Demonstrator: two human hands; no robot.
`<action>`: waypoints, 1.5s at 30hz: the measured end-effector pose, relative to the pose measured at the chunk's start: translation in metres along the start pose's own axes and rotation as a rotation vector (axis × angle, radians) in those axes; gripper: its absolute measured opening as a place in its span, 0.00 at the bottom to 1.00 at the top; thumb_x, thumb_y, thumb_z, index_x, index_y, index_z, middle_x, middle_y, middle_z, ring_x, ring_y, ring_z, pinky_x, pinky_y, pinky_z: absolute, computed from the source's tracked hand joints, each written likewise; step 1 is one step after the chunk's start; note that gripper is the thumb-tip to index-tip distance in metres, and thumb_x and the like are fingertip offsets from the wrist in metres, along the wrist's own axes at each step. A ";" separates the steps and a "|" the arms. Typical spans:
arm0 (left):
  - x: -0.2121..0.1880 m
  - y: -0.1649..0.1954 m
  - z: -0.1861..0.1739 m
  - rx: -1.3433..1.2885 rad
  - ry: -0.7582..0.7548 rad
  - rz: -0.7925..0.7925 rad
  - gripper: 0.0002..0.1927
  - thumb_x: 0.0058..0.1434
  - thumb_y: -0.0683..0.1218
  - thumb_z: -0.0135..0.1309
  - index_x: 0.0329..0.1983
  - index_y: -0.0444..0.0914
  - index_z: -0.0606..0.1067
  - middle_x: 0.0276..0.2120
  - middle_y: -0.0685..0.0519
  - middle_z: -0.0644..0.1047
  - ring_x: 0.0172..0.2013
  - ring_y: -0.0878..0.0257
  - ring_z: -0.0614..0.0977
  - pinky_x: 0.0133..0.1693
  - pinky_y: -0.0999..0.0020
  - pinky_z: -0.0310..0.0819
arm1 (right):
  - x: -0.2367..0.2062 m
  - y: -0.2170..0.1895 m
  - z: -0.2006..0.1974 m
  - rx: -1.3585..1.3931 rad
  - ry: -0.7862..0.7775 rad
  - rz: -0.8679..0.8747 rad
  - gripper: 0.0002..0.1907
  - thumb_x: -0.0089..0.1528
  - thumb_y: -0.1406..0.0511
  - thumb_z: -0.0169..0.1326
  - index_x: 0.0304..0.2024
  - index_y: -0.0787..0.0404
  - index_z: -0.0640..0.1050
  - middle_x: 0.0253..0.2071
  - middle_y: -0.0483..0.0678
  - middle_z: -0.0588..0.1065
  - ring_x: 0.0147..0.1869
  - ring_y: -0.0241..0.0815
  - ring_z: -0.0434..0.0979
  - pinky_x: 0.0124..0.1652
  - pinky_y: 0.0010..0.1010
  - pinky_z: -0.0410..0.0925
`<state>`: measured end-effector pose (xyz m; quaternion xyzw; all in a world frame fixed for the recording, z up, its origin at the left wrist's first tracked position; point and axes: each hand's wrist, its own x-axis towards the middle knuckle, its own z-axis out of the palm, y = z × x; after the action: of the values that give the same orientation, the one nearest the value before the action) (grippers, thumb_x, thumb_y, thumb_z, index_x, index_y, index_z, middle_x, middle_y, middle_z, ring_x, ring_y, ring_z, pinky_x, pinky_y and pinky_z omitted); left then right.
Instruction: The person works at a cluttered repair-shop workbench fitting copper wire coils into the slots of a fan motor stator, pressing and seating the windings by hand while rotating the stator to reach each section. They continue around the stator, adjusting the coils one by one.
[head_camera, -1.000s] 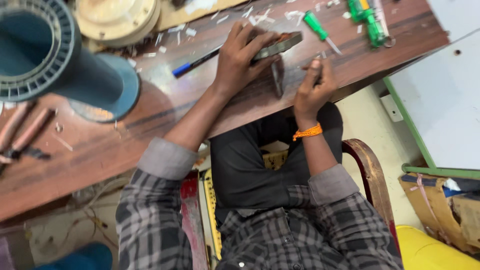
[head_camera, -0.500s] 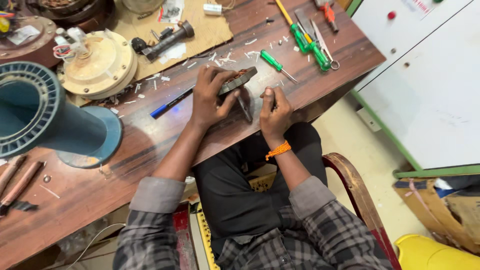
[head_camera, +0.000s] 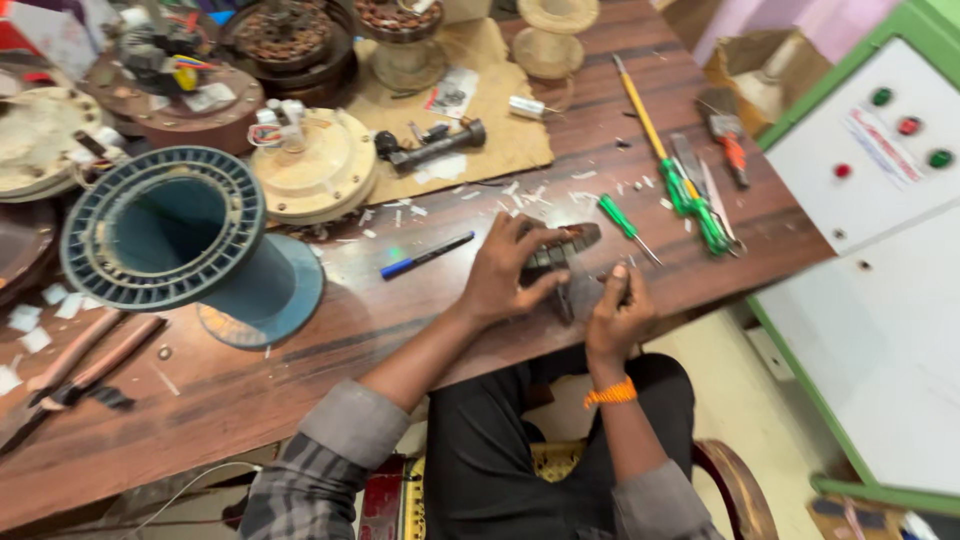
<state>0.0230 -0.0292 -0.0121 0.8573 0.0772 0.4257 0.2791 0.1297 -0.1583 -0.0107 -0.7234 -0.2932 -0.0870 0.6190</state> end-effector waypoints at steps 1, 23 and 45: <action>-0.003 -0.003 -0.002 -0.039 -0.003 -0.001 0.29 0.56 0.54 0.67 0.59 0.42 0.75 0.45 0.45 0.76 0.46 0.47 0.73 0.52 0.55 0.68 | 0.000 0.007 -0.001 -0.020 -0.054 0.008 0.16 0.72 0.63 0.48 0.34 0.68 0.76 0.24 0.49 0.73 0.26 0.38 0.68 0.29 0.34 0.62; -0.058 -0.042 0.003 -0.484 0.229 -0.422 0.39 0.67 0.64 0.53 0.72 0.38 0.59 0.57 0.48 0.68 0.59 0.57 0.69 0.64 0.60 0.61 | -0.005 0.090 -0.006 -0.218 -0.373 0.178 0.23 0.69 0.58 0.60 0.51 0.76 0.79 0.42 0.61 0.79 0.45 0.41 0.80 0.45 0.31 0.71; -0.033 -0.018 0.001 -0.247 0.006 -0.154 0.42 0.56 0.48 0.71 0.70 0.41 0.62 0.64 0.47 0.71 0.65 0.49 0.74 0.66 0.57 0.71 | 0.012 0.087 -0.034 0.195 -0.851 0.592 0.13 0.67 0.59 0.53 0.38 0.64 0.78 0.22 0.42 0.67 0.25 0.29 0.64 0.24 0.25 0.60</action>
<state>0.0050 -0.0273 -0.0450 0.8067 0.0904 0.4119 0.4141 0.1936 -0.1923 -0.0708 -0.6857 -0.3085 0.4207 0.5076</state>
